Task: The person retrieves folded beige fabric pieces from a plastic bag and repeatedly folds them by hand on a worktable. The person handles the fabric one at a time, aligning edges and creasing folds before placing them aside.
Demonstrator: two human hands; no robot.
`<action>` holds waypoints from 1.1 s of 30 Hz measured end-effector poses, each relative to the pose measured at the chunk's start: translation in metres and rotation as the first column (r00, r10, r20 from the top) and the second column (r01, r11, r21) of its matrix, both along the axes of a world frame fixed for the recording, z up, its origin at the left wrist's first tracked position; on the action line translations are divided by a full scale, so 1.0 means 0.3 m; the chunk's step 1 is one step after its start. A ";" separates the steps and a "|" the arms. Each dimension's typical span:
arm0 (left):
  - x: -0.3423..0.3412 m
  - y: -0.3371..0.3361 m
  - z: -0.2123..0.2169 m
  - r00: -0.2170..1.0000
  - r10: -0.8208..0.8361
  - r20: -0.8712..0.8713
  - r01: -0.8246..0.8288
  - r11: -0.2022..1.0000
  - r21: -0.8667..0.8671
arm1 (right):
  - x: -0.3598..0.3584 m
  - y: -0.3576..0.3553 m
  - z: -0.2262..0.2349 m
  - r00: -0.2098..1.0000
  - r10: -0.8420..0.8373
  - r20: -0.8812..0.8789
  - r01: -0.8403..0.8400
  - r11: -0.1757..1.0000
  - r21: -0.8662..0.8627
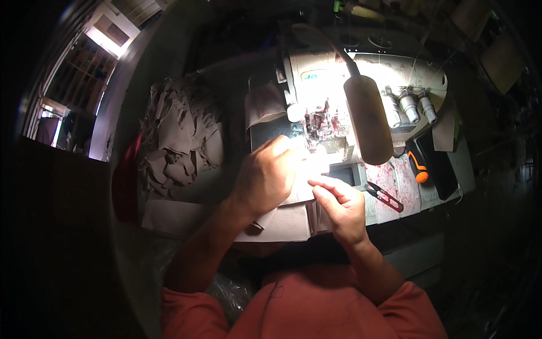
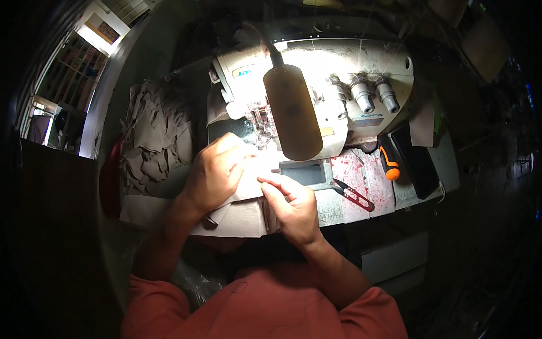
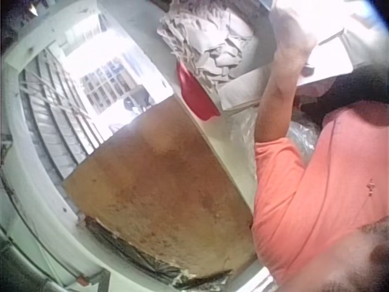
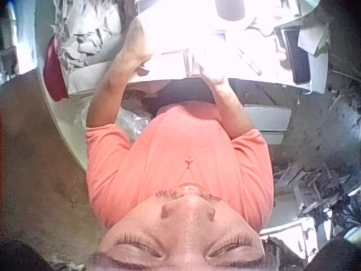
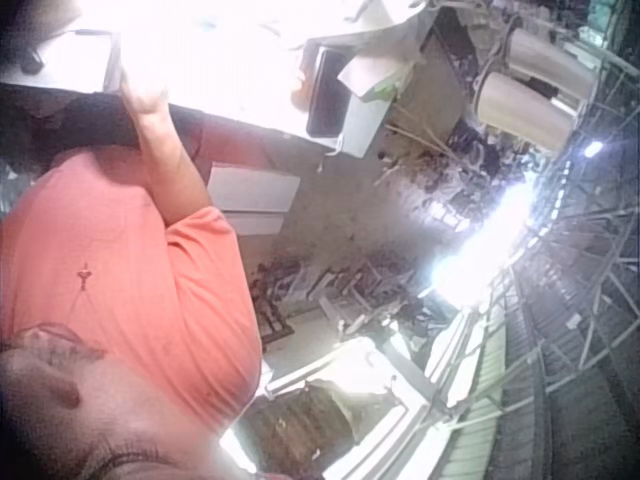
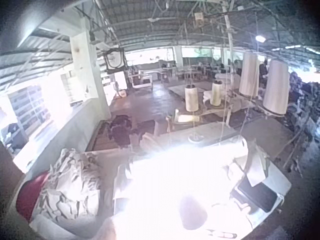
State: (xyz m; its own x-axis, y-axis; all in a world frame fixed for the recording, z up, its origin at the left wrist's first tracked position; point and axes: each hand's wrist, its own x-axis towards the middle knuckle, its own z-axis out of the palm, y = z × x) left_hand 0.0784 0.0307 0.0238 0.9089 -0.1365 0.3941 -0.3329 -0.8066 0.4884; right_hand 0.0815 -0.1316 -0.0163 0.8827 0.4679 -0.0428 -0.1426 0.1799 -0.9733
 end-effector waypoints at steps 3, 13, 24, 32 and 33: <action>0.021 -0.002 0.000 0.998 0.059 -0.033 -0.062 0.992 -0.107 | 0.017 0.012 -0.009 0.999 -0.036 0.029 0.035 0.999 0.010; 0.036 0.006 0.003 0.990 -0.025 0.137 0.007 0.991 0.132 | 0.037 0.030 -0.011 0.990 -0.061 0.125 0.067 0.997 -0.041; 0.089 0.087 -0.048 0.969 0.026 -0.244 -0.001 0.995 0.099 | 0.010 -0.004 -0.041 0.987 -0.077 0.143 0.082 0.996 -0.026; 0.372 0.337 -0.212 0.953 0.020 0.304 -0.101 0.963 0.251 | -0.020 -0.144 -0.163 0.984 -0.139 0.112 0.151 0.983 -0.105; 0.369 0.338 -0.224 0.892 0.005 0.451 -0.163 0.936 0.312 | -0.022 -0.152 -0.183 0.986 -0.141 0.088 0.150 0.983 -0.105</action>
